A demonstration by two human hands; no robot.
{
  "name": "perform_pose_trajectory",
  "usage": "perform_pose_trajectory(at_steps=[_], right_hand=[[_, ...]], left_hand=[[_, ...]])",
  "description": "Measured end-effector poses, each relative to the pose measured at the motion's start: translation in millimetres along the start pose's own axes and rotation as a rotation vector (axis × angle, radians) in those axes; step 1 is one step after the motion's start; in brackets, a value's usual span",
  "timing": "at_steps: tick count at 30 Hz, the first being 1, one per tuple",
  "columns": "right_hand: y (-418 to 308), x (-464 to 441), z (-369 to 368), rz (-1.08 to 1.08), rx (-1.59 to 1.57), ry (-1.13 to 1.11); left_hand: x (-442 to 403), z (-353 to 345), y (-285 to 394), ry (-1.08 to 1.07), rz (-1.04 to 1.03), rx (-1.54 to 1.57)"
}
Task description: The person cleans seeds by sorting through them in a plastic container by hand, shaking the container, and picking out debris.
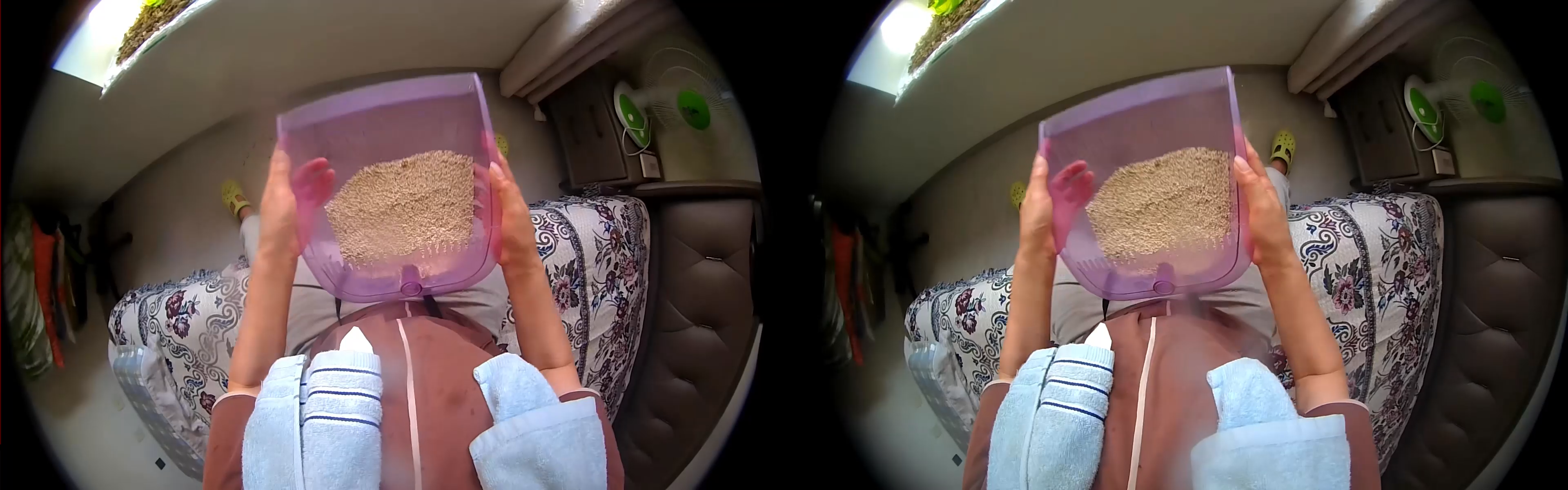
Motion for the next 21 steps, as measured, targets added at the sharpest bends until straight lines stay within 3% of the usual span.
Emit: perform_pose_trajectory(at_steps=[4,5,6,8,11,15,18,20,21], right_hand=[[-63.5,15.8,-34.5,0.313,-0.062,-0.219],[-40.9,7.5,-16.2,0.338,-0.122,-0.224],[-13.6,-4.7,0.2,0.38,-0.054,-0.075],[20.6,-4.5,10.7,0.266,-0.081,0.0],[44.5,2.9,28.0,0.169,0.105,-0.064],[41.7,9.0,24.0,-0.066,0.008,0.087],[13.8,6.4,4.8,-0.072,-0.022,0.086],[-26.0,13.1,-15.2,0.061,0.001,-0.027],[-42.5,20.9,-22.5,0.143,-0.015,-0.096]], left_hand=[[30.7,-37.4,72.8,-0.189,-0.305,0.085],[25.6,-34.4,66.2,-0.195,-0.317,0.051],[11.2,-28.0,53.0,-0.209,-0.337,0.013],[0.3,-15.0,26.0,-0.174,-0.314,-0.063],[0.9,3.6,-5.3,-0.118,-0.158,-0.054],[-1.3,15.3,-25.0,-0.019,0.023,-0.089],[1.7,6.8,-1.8,-0.015,0.025,-0.035],[16.6,-18.3,37.8,-0.007,0.003,-0.024],[29.3,-30.6,60.8,-0.086,-0.125,0.009]])
Point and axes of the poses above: each hand's wrist, its own x-axis away from the middle knuckle, its own z-axis out of the back of the hand, y = z × x, the point moved 5 cm from there along -x, towards the middle knuckle, and after that the axes turned 5 degrees about x, right-handed, at the moved point
